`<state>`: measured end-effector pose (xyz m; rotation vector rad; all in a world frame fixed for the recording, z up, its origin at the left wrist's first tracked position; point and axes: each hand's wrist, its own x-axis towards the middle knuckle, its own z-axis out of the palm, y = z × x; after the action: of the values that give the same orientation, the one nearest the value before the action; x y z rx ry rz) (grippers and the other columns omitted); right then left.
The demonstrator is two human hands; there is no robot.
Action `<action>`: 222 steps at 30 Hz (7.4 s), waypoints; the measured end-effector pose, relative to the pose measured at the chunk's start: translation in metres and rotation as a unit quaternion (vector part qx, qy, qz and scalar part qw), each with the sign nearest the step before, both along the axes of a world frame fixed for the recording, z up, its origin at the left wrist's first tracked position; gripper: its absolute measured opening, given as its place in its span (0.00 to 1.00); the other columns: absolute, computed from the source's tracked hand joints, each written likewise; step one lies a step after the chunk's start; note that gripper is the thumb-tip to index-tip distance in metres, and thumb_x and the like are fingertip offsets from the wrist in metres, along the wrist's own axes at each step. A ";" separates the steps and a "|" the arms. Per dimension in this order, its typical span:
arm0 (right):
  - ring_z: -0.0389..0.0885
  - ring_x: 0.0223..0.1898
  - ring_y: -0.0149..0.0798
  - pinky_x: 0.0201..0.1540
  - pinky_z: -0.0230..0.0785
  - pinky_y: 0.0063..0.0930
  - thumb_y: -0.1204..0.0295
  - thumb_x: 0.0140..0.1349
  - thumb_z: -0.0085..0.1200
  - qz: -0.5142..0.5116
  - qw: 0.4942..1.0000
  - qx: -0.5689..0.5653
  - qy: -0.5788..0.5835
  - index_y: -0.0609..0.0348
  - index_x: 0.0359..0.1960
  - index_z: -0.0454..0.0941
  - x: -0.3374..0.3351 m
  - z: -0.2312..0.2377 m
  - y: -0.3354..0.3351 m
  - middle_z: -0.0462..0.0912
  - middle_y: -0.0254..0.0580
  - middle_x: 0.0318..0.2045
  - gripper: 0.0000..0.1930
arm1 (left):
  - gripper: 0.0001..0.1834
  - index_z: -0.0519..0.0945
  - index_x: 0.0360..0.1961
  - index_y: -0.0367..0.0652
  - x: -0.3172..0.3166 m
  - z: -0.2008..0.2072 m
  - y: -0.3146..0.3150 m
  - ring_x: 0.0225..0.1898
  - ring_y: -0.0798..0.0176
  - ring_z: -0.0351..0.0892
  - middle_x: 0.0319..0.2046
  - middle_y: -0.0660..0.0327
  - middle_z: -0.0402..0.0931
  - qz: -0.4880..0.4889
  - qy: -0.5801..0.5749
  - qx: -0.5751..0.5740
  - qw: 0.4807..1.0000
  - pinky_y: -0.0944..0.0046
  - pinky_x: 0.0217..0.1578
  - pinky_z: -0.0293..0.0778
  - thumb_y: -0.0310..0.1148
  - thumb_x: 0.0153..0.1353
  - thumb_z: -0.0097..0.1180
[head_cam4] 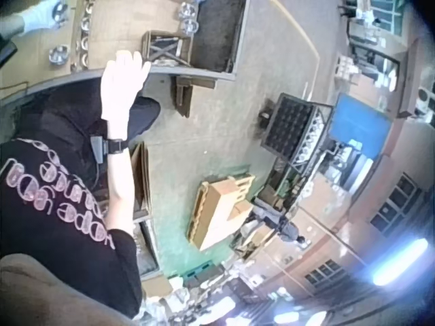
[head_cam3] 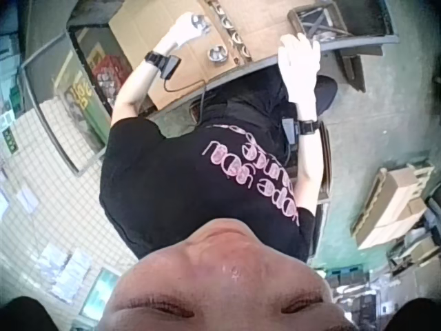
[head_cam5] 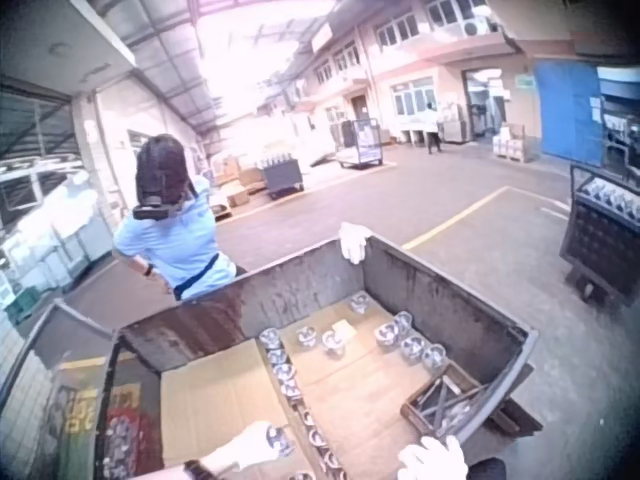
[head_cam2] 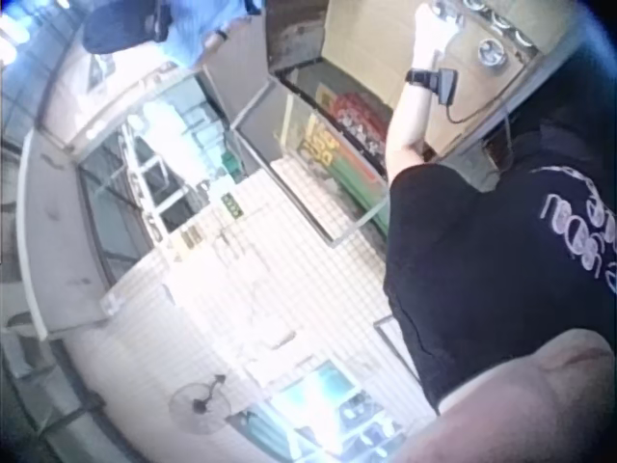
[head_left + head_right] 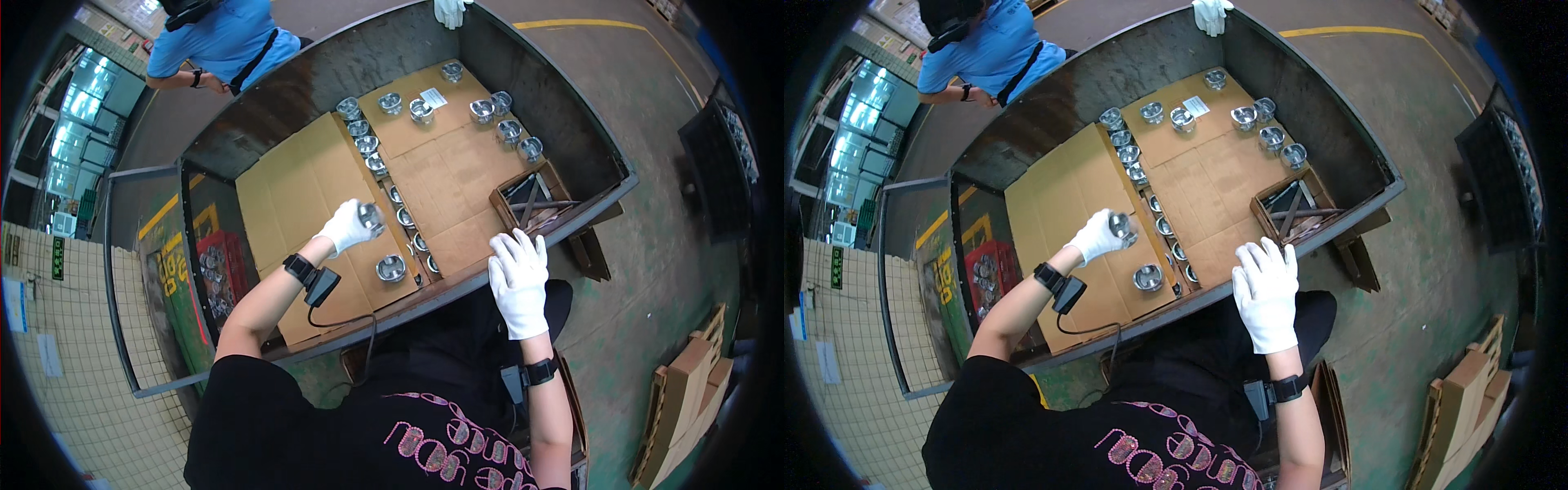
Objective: The recorder is picking up engine pistons from a bin, inspecting them visually, and placing them back in the bin while wearing gloves.
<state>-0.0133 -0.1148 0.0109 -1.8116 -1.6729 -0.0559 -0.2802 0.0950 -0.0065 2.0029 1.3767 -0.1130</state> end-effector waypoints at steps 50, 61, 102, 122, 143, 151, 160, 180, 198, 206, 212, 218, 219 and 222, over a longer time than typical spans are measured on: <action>0.74 0.53 0.48 0.60 0.58 0.50 0.69 0.52 0.58 -0.104 0.993 -0.045 0.008 0.54 0.40 0.80 0.080 0.000 0.021 0.78 0.42 0.45 0.13 | 0.11 0.80 0.38 0.38 0.326 -0.137 0.107 0.39 0.42 0.80 0.36 0.44 0.80 -0.292 -0.038 0.016 0.956 0.53 0.42 0.75 0.29 0.55 0.53; 0.77 0.50 0.48 0.62 0.59 0.48 0.75 0.53 0.58 -0.067 0.993 0.034 0.093 0.55 0.35 0.82 0.066 0.006 0.007 0.81 0.42 0.42 0.08 | 0.15 0.72 0.43 0.47 0.099 0.039 -0.010 0.43 0.65 0.78 0.41 0.62 0.77 0.150 -0.374 -0.503 0.765 0.65 0.44 0.73 0.27 0.57 0.64; 0.73 0.56 0.40 0.57 0.67 0.39 0.51 0.71 0.36 -0.012 0.318 0.099 0.943 0.51 0.59 0.68 -0.018 0.032 -0.124 0.74 0.38 0.56 0.24 | 0.21 0.81 0.38 0.45 0.182 0.125 -0.199 0.39 0.54 0.77 0.35 0.60 0.80 -0.283 -0.371 0.201 0.861 0.59 0.42 0.73 0.31 0.38 0.71; 0.71 0.53 0.31 0.57 0.65 0.25 0.70 0.67 0.53 -0.147 0.600 0.164 0.769 0.55 0.59 0.64 -0.016 0.036 -0.117 0.71 0.36 0.51 0.21 | 0.27 0.71 0.47 0.37 0.182 0.084 -0.201 0.47 0.50 0.73 0.46 0.51 0.70 -0.220 -0.445 0.040 0.867 0.56 0.48 0.72 0.30 0.46 0.69; 0.72 0.58 0.41 0.57 0.67 0.40 0.45 0.68 0.42 0.038 0.357 0.088 0.929 0.50 0.63 0.66 -0.003 0.065 -0.117 0.72 0.41 0.59 0.30 | 0.28 0.68 0.44 0.38 0.178 0.103 -0.196 0.50 0.52 0.75 0.49 0.49 0.71 -0.259 -0.473 0.070 0.839 0.60 0.49 0.72 0.23 0.41 0.69; 0.73 0.55 0.45 0.58 0.69 0.38 0.68 0.62 0.57 -0.072 0.529 0.163 0.829 0.56 0.63 0.53 -0.010 0.051 -0.121 0.68 0.43 0.57 0.31 | 0.26 0.67 0.43 0.38 0.174 0.086 -0.191 0.48 0.50 0.73 0.47 0.51 0.69 -0.251 -0.453 0.080 0.852 0.58 0.48 0.70 0.24 0.43 0.67; 0.71 0.52 0.37 0.56 0.66 0.31 0.72 0.42 0.74 -0.214 0.869 0.109 0.434 0.59 0.55 0.63 -0.012 0.038 -0.106 0.70 0.42 0.49 0.39 | 0.28 0.69 0.44 0.35 0.170 0.061 -0.181 0.50 0.46 0.72 0.45 0.47 0.69 -0.242 -0.401 0.119 0.875 0.57 0.52 0.70 0.24 0.40 0.67; 0.76 0.48 0.41 0.49 0.74 0.36 0.81 0.40 0.70 -0.133 0.810 0.195 0.536 0.55 0.53 0.58 0.031 -0.048 -0.099 0.72 0.49 0.48 0.39 | 0.18 0.73 0.51 0.37 0.162 0.064 -0.171 0.52 0.49 0.72 0.49 0.49 0.70 -0.190 -0.374 0.048 0.907 0.58 0.56 0.67 0.40 0.68 0.47; 0.74 0.51 0.37 0.52 0.69 0.28 0.78 0.62 0.47 -0.087 0.924 0.043 0.370 0.62 0.58 0.65 0.001 0.088 -0.109 0.75 0.42 0.49 0.21 | 0.34 0.72 0.55 0.42 0.165 0.099 -0.188 0.59 0.49 0.67 0.58 0.51 0.67 -0.281 -0.475 0.069 0.831 0.54 0.61 0.64 0.37 0.45 0.70; 0.78 0.43 0.43 0.55 0.66 0.36 0.72 0.57 0.53 -0.076 0.625 0.056 0.775 0.57 0.50 0.73 -0.002 0.067 -0.116 0.78 0.43 0.45 0.17 | 0.30 0.73 0.51 0.41 0.161 0.115 -0.201 0.57 0.53 0.70 0.54 0.54 0.68 -0.274 -0.451 0.015 0.849 0.56 0.58 0.67 0.40 0.48 0.68; 0.73 0.56 0.38 0.59 0.67 0.35 0.57 0.73 0.35 0.001 0.585 0.093 0.806 0.59 0.65 0.62 -0.016 0.094 -0.083 0.72 0.44 0.57 0.25 | 0.27 0.78 0.45 0.42 0.152 0.141 -0.172 0.47 0.50 0.77 0.45 0.51 0.74 -0.285 -0.466 0.174 0.819 0.56 0.50 0.73 0.37 0.43 0.73; 0.69 0.61 0.38 0.63 0.60 0.29 0.75 0.66 0.49 -0.018 0.870 0.003 0.493 0.61 0.64 0.64 0.003 0.054 -0.067 0.71 0.45 0.61 0.24 | 0.28 0.79 0.42 0.43 0.093 0.162 -0.088 0.40 0.53 0.78 0.39 0.53 0.76 -0.091 -0.236 0.287 0.924 0.59 0.43 0.75 0.41 0.40 0.75; 0.72 0.60 0.40 0.62 0.62 0.29 0.74 0.65 0.51 -0.023 0.862 -0.003 0.506 0.60 0.62 0.68 0.003 0.044 -0.064 0.74 0.47 0.58 0.23 | 0.27 0.79 0.40 0.41 0.078 0.159 -0.070 0.40 0.54 0.78 0.38 0.52 0.76 -0.025 -0.198 0.253 0.947 0.60 0.42 0.75 0.43 0.40 0.74; 0.74 0.59 0.43 0.61 0.63 0.31 0.75 0.62 0.52 -0.018 0.921 -0.028 0.387 0.59 0.59 0.72 -0.003 0.029 -0.051 0.76 0.50 0.56 0.21 | 0.25 0.80 0.32 0.37 0.027 0.124 -0.006 0.36 0.55 0.80 0.31 0.51 0.79 0.021 -0.052 0.214 0.975 0.61 0.40 0.76 0.48 0.41 0.71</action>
<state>-0.0162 -0.1653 0.0395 -1.5912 -1.0717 0.6220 -0.2536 0.0887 0.1178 2.2855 1.4664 0.3299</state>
